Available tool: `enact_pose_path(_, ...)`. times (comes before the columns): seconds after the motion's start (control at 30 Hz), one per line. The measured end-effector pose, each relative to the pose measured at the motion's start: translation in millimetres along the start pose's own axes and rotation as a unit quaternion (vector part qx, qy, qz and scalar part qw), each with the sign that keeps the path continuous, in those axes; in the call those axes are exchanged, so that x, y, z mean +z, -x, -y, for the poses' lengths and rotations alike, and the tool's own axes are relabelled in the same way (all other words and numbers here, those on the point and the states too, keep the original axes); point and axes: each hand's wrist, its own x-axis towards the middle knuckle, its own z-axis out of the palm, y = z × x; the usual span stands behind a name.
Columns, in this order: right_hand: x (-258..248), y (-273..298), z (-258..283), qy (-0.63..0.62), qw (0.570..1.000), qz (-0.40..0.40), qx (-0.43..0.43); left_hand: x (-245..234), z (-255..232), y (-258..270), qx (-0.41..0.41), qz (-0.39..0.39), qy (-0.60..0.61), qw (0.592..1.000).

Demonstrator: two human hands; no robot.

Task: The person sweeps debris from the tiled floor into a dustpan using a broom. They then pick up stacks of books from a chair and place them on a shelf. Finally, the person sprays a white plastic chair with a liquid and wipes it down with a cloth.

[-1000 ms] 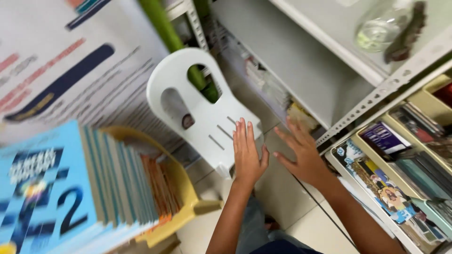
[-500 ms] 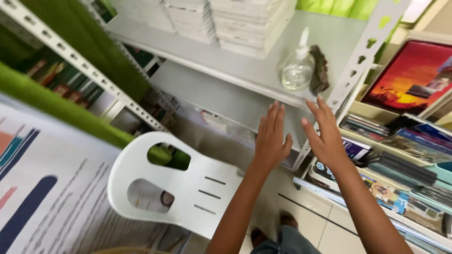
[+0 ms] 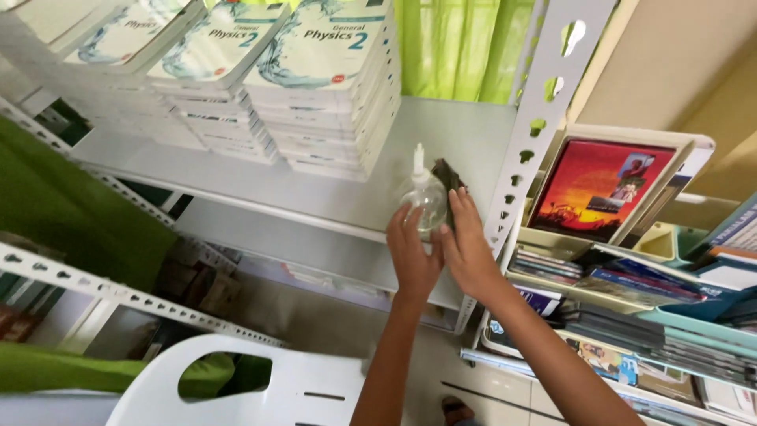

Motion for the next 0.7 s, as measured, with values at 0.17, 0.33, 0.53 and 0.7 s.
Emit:
enact_pose_path(0.17, 23, -23, -8, 0.146, 0.988, 0.011, 0.055, 17, 29, -40, -0.028, -0.047, 0.095, 0.994)
enact_pose_path(0.33, 36, -31, -30, 0.126, 0.987, -0.019, 0.092, 11, 37, -91, -0.071, 0.088, 0.153, 0.982)
enact_pose_path(0.53, 45, -27, -64, -0.003, 0.998, -0.033, 0.054, -25, 45, -76, -0.065, 0.118, 0.107, 0.985)
enact_pose_path(0.7, 60, -19, -45, -0.156, 0.976, 0.080, 0.129, -100, 35, -17, -0.239, 0.051, 0.241, 0.939)
